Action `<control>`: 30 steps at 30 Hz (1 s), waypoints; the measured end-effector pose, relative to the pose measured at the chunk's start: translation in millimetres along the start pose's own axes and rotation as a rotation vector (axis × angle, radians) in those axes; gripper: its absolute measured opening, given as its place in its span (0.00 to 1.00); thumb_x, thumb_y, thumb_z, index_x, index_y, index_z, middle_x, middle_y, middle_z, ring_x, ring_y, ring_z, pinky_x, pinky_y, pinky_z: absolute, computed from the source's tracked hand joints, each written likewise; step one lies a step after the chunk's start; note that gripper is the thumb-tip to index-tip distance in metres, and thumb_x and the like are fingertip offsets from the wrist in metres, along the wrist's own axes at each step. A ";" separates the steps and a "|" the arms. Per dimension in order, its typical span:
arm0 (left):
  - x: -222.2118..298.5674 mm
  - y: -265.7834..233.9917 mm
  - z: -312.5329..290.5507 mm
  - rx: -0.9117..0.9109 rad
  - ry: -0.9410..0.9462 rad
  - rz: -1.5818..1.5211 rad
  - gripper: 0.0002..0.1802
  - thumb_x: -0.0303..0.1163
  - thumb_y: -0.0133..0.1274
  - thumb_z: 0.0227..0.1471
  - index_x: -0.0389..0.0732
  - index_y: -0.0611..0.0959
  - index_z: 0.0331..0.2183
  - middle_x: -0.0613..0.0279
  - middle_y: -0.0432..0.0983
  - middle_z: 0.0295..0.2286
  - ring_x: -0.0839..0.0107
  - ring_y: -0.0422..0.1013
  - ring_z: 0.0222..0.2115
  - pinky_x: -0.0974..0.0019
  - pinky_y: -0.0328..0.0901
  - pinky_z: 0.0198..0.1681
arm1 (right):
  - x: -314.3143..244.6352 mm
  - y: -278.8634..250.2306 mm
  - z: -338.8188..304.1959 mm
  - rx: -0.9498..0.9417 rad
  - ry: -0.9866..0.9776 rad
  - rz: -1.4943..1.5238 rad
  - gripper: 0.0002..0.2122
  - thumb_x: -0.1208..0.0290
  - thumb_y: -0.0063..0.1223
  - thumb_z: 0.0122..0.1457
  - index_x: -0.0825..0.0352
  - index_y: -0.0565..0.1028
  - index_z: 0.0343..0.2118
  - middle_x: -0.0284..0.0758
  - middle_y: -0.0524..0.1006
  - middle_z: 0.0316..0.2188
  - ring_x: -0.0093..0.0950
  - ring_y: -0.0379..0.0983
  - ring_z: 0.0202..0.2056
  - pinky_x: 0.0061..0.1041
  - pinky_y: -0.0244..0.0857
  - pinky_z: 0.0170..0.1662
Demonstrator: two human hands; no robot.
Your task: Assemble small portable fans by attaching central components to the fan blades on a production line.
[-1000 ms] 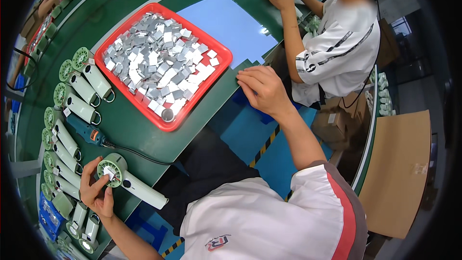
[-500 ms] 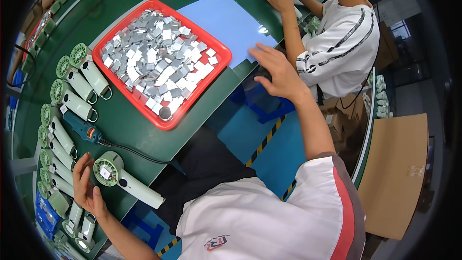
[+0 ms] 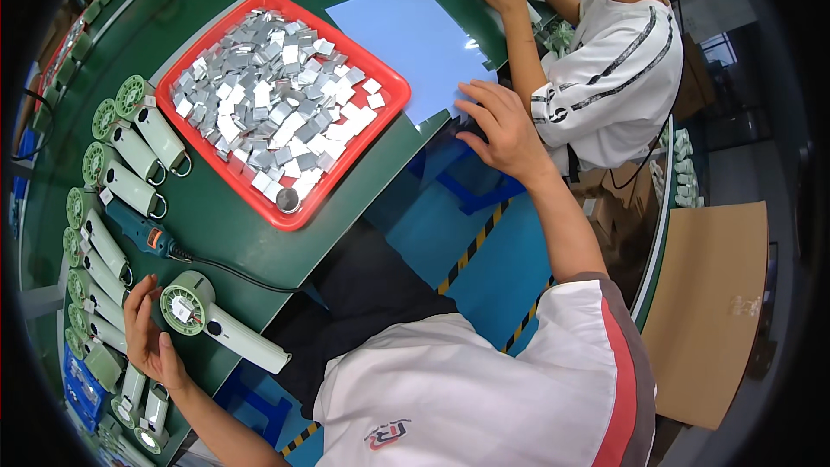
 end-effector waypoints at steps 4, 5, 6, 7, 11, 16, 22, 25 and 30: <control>-2.7 -1.2 -0.4 -0.003 -0.013 -0.017 0.31 0.42 0.56 0.67 0.34 0.80 0.64 0.33 0.72 0.62 0.40 0.70 0.64 0.41 0.63 0.67 | 5.7 9.2 -5.7 0.040 -0.027 -0.068 0.26 0.75 0.76 0.49 0.67 0.79 0.53 0.42 0.79 0.61 0.46 0.76 0.61 0.47 0.71 0.62; -3.3 -1.5 -0.7 -0.006 -0.016 -0.018 0.31 0.41 0.56 0.67 0.33 0.80 0.65 0.33 0.72 0.62 0.40 0.70 0.64 0.41 0.63 0.68 | 9.5 14.7 -7.4 0.039 -0.026 -0.068 0.26 0.75 0.76 0.49 0.67 0.79 0.53 0.42 0.79 0.61 0.46 0.76 0.61 0.47 0.71 0.62; -3.9 -1.7 -1.1 -0.008 -0.019 -0.019 0.31 0.41 0.56 0.67 0.33 0.80 0.65 0.33 0.72 0.62 0.40 0.70 0.64 0.41 0.62 0.68 | 10.7 16.7 -10.0 0.092 -0.062 -0.108 0.26 0.75 0.76 0.49 0.67 0.80 0.53 0.42 0.79 0.60 0.46 0.77 0.59 0.47 0.71 0.61; -4.4 -1.9 -1.5 -0.010 -0.022 -0.018 0.31 0.41 0.56 0.67 0.33 0.80 0.65 0.34 0.72 0.62 0.41 0.70 0.64 0.41 0.62 0.69 | 9.5 16.1 -10.6 0.146 -0.099 -0.146 0.25 0.75 0.76 0.50 0.67 0.80 0.52 0.41 0.79 0.59 0.45 0.78 0.58 0.46 0.72 0.60; -3.8 -0.8 -0.9 -0.018 -0.026 -0.017 0.31 0.41 0.56 0.67 0.32 0.80 0.65 0.34 0.72 0.62 0.41 0.70 0.64 0.40 0.61 0.69 | 7.1 15.0 -9.2 0.178 -0.133 -0.154 0.25 0.75 0.76 0.50 0.67 0.81 0.52 0.40 0.80 0.56 0.43 0.79 0.56 0.45 0.73 0.59; -2.1 0.5 0.2 -0.018 -0.039 -0.031 0.32 0.41 0.57 0.67 0.32 0.80 0.64 0.34 0.72 0.62 0.41 0.71 0.63 0.41 0.62 0.69 | 0.7 14.2 -7.2 0.199 -0.069 -0.137 0.26 0.73 0.77 0.49 0.66 0.80 0.54 0.39 0.81 0.53 0.43 0.79 0.54 0.46 0.72 0.59; -1.4 2.3 2.3 0.032 -0.077 -0.036 0.32 0.42 0.60 0.63 0.31 0.83 0.61 0.35 0.75 0.58 0.42 0.74 0.59 0.40 0.66 0.67 | 3.1 17.7 -3.8 0.203 -0.103 -0.173 0.25 0.74 0.76 0.49 0.66 0.82 0.53 0.39 0.81 0.50 0.42 0.79 0.51 0.44 0.72 0.56; -2.5 3.4 3.3 0.032 -0.085 -0.040 0.32 0.42 0.60 0.63 0.31 0.83 0.61 0.35 0.75 0.58 0.42 0.74 0.59 0.40 0.67 0.66 | 7.9 17.9 2.3 0.146 -0.074 -0.056 0.24 0.76 0.76 0.49 0.67 0.82 0.52 0.39 0.80 0.47 0.40 0.78 0.48 0.41 0.73 0.52; -1.9 1.4 2.7 0.030 -0.089 -0.022 0.32 0.43 0.60 0.63 0.30 0.83 0.61 0.35 0.76 0.58 0.43 0.75 0.58 0.41 0.67 0.66 | 8.0 7.5 12.1 0.083 -0.062 0.007 0.23 0.78 0.75 0.50 0.68 0.82 0.51 0.38 0.81 0.43 0.39 0.79 0.45 0.40 0.73 0.50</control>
Point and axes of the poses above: each hand's wrist, its own z-axis towards the middle knuckle, its own y-axis out of the palm, x = y × z, the point moved 9 cm from there along z, towards the middle knuckle
